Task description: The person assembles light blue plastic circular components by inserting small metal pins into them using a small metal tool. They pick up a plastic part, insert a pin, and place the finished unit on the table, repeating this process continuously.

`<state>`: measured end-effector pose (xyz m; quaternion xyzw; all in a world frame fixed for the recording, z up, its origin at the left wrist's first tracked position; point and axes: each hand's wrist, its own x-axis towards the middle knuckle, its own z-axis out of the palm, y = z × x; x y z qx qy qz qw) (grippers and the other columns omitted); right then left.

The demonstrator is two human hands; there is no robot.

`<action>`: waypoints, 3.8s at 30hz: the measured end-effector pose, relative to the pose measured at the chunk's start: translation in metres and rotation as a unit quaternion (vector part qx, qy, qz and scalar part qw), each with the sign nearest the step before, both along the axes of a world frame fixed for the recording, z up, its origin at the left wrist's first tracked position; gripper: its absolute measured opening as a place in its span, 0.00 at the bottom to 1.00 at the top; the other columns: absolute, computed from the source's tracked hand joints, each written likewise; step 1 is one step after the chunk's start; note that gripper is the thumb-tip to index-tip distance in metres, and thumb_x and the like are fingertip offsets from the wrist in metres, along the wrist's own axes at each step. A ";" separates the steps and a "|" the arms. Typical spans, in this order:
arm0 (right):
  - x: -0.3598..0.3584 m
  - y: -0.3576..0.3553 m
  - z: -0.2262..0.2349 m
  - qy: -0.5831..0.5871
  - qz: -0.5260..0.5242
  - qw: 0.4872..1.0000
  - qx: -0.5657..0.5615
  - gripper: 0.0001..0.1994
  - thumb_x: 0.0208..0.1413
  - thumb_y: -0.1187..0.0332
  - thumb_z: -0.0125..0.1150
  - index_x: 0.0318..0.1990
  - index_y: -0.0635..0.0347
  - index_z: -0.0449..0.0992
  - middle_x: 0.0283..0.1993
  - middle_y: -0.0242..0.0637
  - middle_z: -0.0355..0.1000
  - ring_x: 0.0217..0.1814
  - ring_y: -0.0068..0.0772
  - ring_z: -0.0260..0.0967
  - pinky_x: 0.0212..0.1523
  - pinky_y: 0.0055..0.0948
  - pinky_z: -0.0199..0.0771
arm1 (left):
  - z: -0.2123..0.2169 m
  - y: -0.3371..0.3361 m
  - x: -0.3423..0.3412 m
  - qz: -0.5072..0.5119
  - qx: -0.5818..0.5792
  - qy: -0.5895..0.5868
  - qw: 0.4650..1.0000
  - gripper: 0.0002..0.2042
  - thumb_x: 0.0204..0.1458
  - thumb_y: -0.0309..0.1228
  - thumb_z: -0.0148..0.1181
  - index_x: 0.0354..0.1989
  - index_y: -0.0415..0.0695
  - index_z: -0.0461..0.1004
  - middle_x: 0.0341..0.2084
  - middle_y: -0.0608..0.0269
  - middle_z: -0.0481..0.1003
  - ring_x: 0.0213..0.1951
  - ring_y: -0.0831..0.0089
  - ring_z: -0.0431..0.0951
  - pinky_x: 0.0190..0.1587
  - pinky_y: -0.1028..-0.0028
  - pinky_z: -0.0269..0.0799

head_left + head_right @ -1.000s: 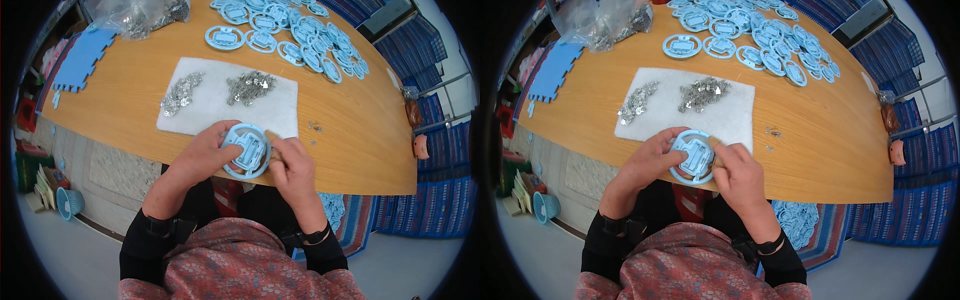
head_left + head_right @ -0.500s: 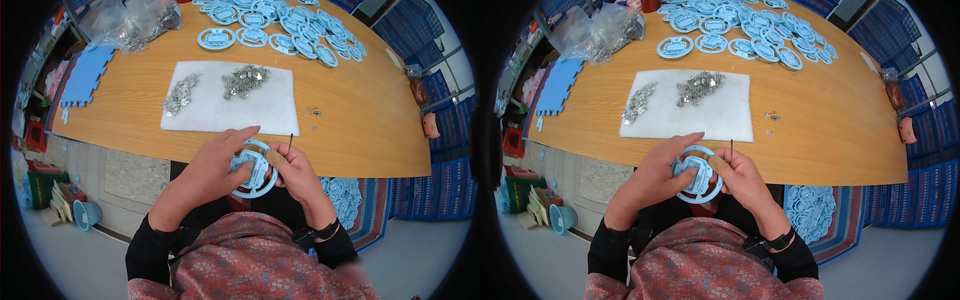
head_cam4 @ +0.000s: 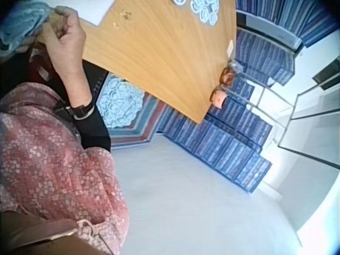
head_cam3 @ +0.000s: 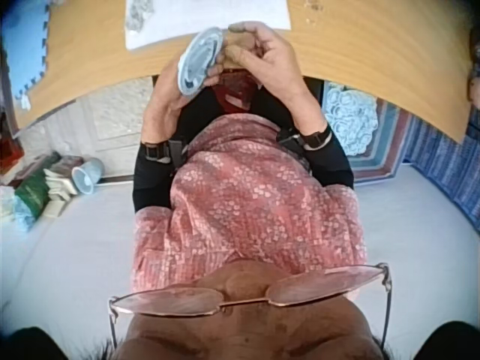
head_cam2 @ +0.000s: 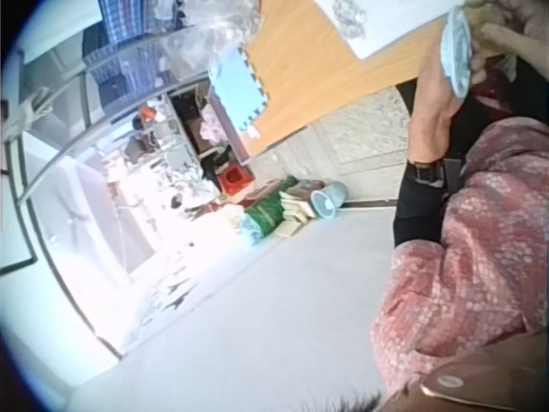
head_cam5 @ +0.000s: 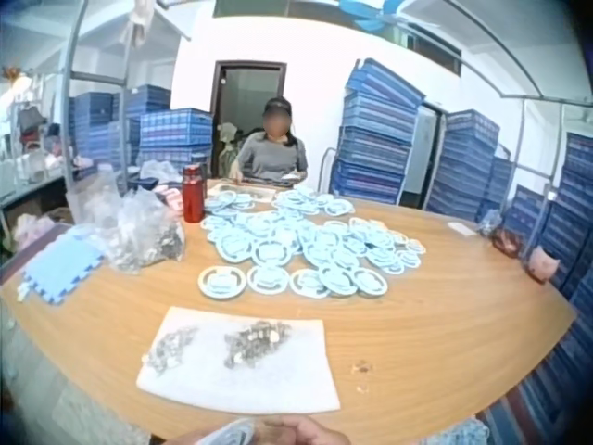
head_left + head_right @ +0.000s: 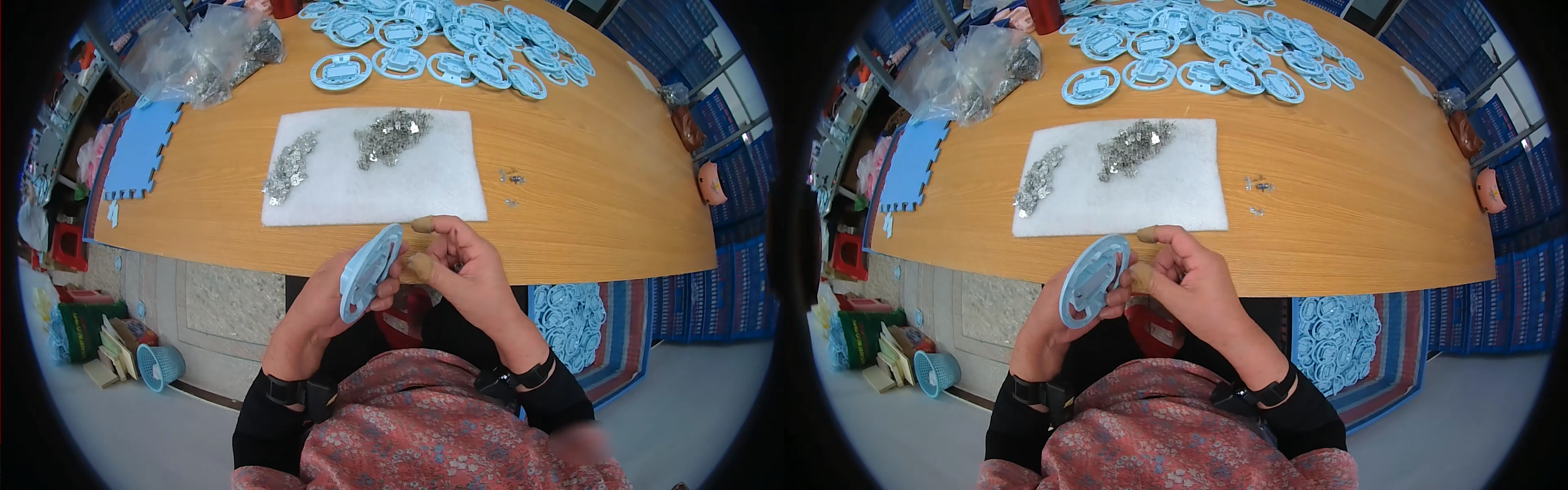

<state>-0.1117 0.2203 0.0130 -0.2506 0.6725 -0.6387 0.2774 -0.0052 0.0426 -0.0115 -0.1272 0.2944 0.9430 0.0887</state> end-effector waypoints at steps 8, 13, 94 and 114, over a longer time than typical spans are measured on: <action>-0.015 -0.015 0.011 0.140 0.044 0.984 0.101 0.07 0.53 0.75 0.69 0.38 0.64 0.77 0.21 0.24 0.64 0.25 0.13 0.56 0.26 0.21 0.61 | 0.003 -0.007 0.007 -0.027 -0.005 0.015 1.000 0.17 0.67 0.35 0.47 0.56 0.35 0.69 0.35 0.65 0.71 0.32 0.78 0.70 0.33 0.79 0.68; -0.028 -0.030 0.023 0.086 0.127 0.986 0.066 0.10 0.53 0.74 0.67 0.43 0.63 0.79 0.24 0.30 0.66 0.26 0.15 0.61 0.28 0.23 0.64 | 0.018 -0.026 0.019 0.001 -0.109 0.057 0.992 0.20 0.65 0.34 0.53 0.62 0.38 0.65 0.46 0.60 0.76 0.46 0.75 0.77 0.47 0.74 0.75; -0.049 -0.024 0.021 0.025 0.122 0.986 0.109 0.06 0.59 0.69 0.66 0.38 0.61 0.77 0.33 0.19 0.71 0.32 0.08 0.61 0.33 0.14 0.62 | 0.036 -0.009 -0.014 0.075 -0.576 0.067 0.811 0.12 0.65 0.35 0.54 0.42 0.38 0.74 0.26 0.52 0.78 0.29 0.63 0.79 0.34 0.67 0.73; -0.036 -0.037 0.011 0.416 0.114 0.891 0.144 0.08 0.46 0.73 0.68 0.34 0.59 0.77 0.30 0.39 0.72 0.29 0.41 0.75 0.29 0.33 0.74 | 0.004 -0.032 -0.036 0.052 -0.648 0.033 0.759 0.14 0.62 0.30 0.49 0.46 0.34 0.77 0.28 0.50 0.80 0.29 0.66 0.80 0.35 0.66 0.75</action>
